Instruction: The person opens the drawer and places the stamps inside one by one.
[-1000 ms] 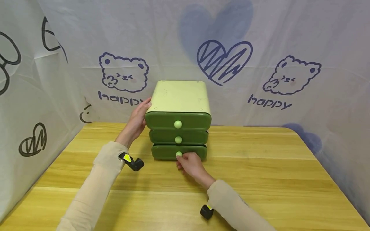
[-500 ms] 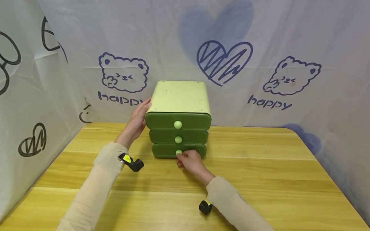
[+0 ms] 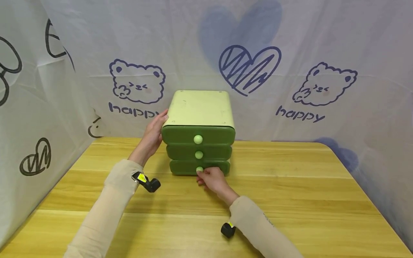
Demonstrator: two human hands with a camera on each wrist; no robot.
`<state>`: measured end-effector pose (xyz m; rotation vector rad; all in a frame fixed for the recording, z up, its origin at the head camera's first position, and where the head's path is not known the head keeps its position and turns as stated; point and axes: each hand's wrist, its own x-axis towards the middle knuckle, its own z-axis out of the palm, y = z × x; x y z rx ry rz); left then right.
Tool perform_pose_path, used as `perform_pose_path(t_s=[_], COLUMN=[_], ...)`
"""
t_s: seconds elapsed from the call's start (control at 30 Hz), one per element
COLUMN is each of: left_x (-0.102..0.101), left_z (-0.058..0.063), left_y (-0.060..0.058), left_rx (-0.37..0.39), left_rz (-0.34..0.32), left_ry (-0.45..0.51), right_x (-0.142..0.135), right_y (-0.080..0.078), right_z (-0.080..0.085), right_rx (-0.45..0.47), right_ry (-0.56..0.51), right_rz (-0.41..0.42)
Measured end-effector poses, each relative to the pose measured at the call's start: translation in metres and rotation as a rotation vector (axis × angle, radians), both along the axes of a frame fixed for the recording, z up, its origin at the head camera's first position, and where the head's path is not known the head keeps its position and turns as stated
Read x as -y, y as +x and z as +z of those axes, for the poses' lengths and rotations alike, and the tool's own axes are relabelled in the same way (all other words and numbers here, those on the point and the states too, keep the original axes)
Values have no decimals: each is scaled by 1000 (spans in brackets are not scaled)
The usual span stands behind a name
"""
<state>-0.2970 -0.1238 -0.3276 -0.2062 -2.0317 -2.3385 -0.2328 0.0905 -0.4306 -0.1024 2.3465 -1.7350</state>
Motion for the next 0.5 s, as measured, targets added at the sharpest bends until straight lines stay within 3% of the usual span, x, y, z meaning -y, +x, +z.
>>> perform_pose_path(t_s=[0.5], left_x=[-1], left_z=[0], left_y=[-1], left_rx=[29], left_rz=[24], left_ry=[-8], right_x=[-12], right_y=[3], right_z=[-5], right_rx=[-27], right_ry=[2], right_rz=[20])
